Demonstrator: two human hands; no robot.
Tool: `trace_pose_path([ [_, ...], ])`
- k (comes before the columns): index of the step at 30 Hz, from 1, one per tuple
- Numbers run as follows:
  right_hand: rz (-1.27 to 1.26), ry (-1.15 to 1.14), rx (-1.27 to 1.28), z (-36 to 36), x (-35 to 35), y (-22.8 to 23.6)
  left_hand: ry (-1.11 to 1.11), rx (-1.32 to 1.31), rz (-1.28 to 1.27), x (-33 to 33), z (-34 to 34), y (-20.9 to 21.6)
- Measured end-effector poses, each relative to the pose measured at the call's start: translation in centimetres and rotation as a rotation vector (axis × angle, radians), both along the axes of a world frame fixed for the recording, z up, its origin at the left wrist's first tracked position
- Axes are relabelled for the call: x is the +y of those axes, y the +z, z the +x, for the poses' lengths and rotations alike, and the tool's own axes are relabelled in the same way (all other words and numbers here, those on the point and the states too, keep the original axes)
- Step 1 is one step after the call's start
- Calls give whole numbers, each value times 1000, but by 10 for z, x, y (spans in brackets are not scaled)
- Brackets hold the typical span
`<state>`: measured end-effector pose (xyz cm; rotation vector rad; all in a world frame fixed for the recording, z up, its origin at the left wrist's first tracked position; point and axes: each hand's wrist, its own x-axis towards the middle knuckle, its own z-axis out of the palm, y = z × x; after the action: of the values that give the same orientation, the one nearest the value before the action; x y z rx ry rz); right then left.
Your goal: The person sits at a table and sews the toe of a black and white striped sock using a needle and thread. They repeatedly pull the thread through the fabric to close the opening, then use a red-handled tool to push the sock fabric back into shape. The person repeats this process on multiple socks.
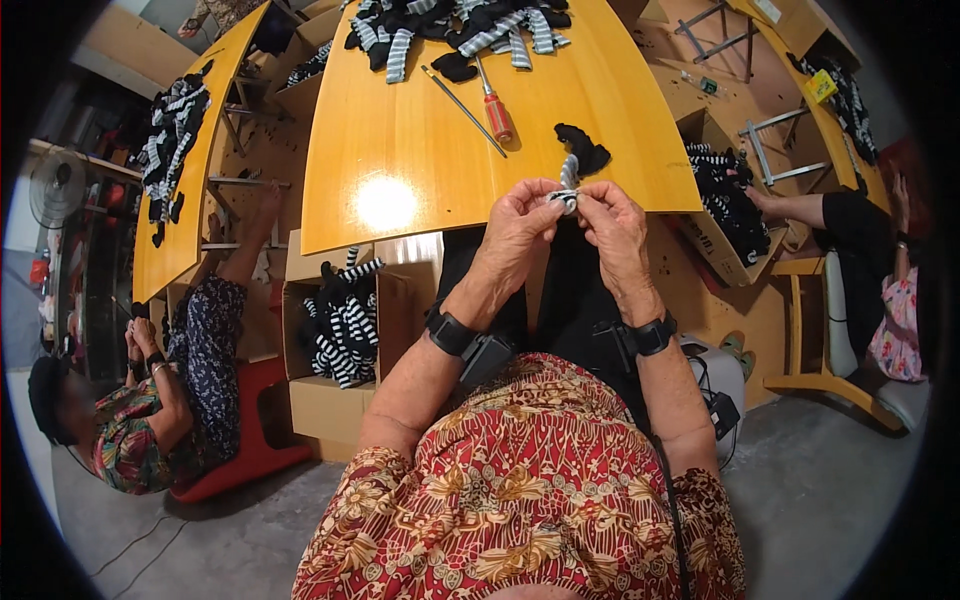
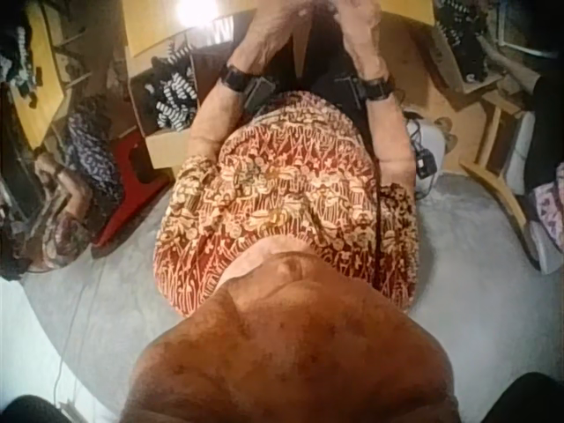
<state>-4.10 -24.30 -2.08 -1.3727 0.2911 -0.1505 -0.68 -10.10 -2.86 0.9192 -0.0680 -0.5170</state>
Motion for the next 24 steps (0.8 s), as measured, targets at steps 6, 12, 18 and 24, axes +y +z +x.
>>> trace_pose_path([
  [6,-12,40,-27,-2,-3,-8,84,-203,349,-4,-2,-3],
  [12,86,44,-43,-3,-4,-9,25,-25,213,-4,-1,1],
  [18,427,129,-21,2,-7,-11,40,120,48,-6,0,-2],
  [24,-41,75,-52,3,-5,-15,113,94,47,-10,-3,-11],
])
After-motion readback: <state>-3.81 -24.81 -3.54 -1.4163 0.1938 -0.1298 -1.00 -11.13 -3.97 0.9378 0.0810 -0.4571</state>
